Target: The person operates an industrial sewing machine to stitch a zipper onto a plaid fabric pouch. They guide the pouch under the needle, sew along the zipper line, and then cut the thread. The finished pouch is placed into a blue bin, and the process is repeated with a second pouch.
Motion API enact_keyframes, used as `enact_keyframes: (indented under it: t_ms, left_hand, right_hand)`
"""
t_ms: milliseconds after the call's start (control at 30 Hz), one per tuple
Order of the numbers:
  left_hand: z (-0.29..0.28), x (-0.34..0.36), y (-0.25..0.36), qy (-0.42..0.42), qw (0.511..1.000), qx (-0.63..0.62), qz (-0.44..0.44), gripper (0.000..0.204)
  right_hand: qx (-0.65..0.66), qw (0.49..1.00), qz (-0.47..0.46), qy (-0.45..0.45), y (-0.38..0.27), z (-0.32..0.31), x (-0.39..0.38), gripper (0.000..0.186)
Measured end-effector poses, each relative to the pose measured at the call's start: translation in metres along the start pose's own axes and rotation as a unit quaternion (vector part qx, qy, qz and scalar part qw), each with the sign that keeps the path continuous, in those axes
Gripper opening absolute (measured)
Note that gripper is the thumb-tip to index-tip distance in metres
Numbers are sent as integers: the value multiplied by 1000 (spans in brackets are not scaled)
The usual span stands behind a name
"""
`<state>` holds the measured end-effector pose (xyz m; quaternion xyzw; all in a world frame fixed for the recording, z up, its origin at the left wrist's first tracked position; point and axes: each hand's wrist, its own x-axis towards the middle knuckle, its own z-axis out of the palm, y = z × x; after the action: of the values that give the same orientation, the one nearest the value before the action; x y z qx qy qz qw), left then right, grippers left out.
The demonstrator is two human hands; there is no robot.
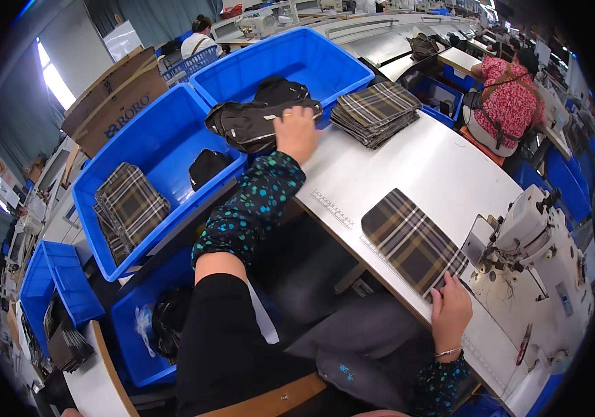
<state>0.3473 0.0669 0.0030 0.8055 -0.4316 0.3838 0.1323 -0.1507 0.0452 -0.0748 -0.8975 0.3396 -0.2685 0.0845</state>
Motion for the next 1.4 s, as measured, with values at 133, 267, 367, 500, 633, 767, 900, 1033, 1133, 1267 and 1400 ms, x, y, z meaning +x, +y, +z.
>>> enact_keyframes:
  t_ms: [133, 267, 367, 500, 633, 767, 900, 1033, 1133, 1267, 1400]
  left_hand:
    - [20, 13, -49, -181, 982, -12, -58, 35]
    - [15, 18, -54, -83, 995, -24, -44, 31]
    - [0, 37, -67, 22, 985, -126, -115, 27]
    - [-81, 56, -48, 200, 965, -155, -69, 25]
    - [-175, 19, 2, 300, 925, -233, 22, 18]
    - [-246, -54, 43, -24, 932, -340, 127, 23]
    - [-233, -89, 76, -341, 793, -420, 279, 30]
    - [-216, -118, 103, -458, 693, -450, 328, 27]
    - [-205, -125, 108, -536, 610, -476, 338, 27]
    - [-181, -150, 118, -707, 272, -627, 183, 52]
    - [-185, -181, 138, -780, 118, -604, 113, 44]
  right_hand:
    - [24, 998, 46, 18, -4, 3, -3, 38]
    - [-39, 999, -10, 5, 2, 7, 0, 37]
    - [-32, 999, -3, 9, 0, 12, 2, 36]
    - [-25, 1000, 12, 12, 4, 7, 3, 35]
    - [-17, 999, 22, 22, 4, 4, 2, 34]
    - [3, 995, -30, 99, -1, -8, 8, 25]
    - [384, 920, 32, 69, -33, -46, 1, 21]
    - [542, 801, 97, -233, -40, -58, -20, 29]
    - [634, 693, 195, -281, -44, -65, -34, 21]
    - [642, 672, 185, -318, -59, -78, -33, 23]
    - [569, 743, 113, -334, -74, -72, -30, 26]
